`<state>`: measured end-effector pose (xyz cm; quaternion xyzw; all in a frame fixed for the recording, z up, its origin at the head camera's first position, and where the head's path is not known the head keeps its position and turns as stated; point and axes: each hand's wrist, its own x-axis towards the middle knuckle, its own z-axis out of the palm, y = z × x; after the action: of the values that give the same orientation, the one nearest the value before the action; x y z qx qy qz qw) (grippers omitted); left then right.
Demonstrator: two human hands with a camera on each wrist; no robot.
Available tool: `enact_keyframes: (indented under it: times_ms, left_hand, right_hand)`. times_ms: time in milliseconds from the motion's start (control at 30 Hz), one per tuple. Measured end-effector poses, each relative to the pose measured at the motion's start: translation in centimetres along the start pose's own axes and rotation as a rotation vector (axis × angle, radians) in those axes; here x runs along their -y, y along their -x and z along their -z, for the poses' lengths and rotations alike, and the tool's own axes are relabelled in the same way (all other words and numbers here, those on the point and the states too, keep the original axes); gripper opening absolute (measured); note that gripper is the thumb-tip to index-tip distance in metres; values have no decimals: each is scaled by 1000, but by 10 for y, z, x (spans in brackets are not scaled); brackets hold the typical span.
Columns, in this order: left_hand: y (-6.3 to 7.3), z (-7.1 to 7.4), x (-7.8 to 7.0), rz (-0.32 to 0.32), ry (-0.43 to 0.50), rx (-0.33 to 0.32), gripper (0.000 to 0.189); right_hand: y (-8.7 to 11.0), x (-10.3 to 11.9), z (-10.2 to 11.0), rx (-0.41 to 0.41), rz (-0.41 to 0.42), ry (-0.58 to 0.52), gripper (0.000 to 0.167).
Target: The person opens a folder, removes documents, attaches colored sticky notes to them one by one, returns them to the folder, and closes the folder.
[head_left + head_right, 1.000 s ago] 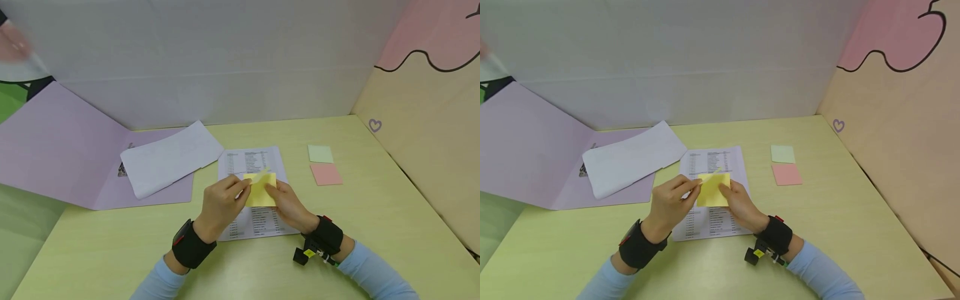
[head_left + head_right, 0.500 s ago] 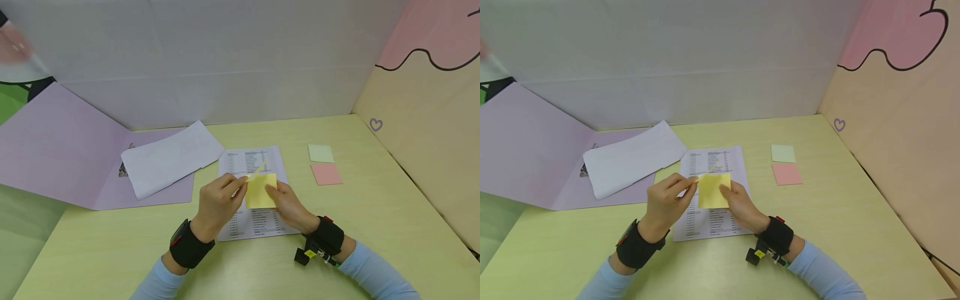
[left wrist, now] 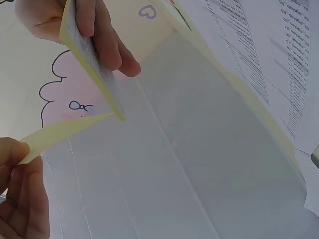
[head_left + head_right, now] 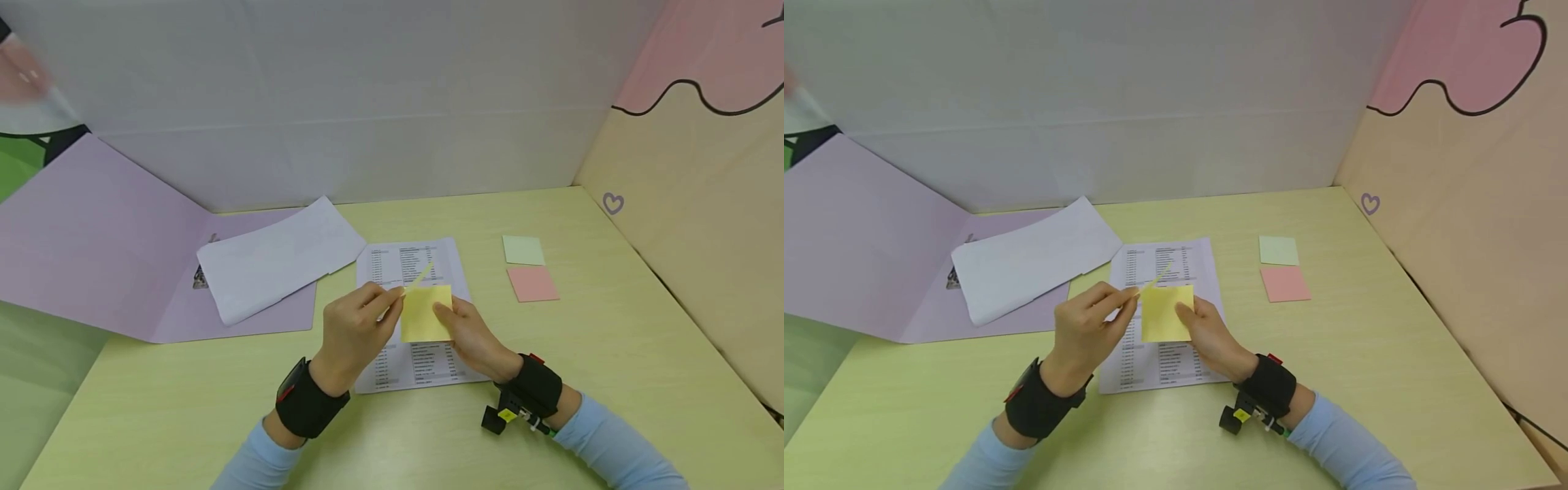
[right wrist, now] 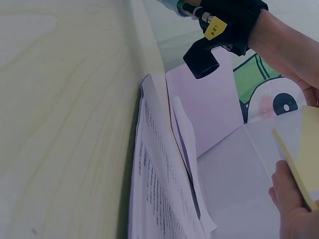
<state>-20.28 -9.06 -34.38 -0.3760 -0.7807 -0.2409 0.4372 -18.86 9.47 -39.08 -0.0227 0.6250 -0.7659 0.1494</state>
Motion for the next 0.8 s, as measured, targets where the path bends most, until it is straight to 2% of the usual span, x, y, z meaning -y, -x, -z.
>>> enact_keyframes:
  times_ms: [167,300,400,533,667,800]
  left_hand:
    - [-3,4,0,-8,1,-32,10]
    - [-5,6,0,-7,0,-33,10]
    - [-5,5,0,-13,-12,-30,9]
    - [-4,2,0,-22,-32,-10,8]
    - [-4,0,-2,-29,-44,15,8]
    - [-3,-2,-4,-38,-44,16,8]
  right_hand:
    - [-3,-3,6,-26,-36,14,41]
    - [-11,0,20,-107,-40,53,41]
    - [-28,10,43,-199,-6,124,42]
    - [-57,30,87,-336,29,195,43]
    - [-83,46,126,-463,-19,240,45]
    - [-102,50,149,-504,-89,363,55]
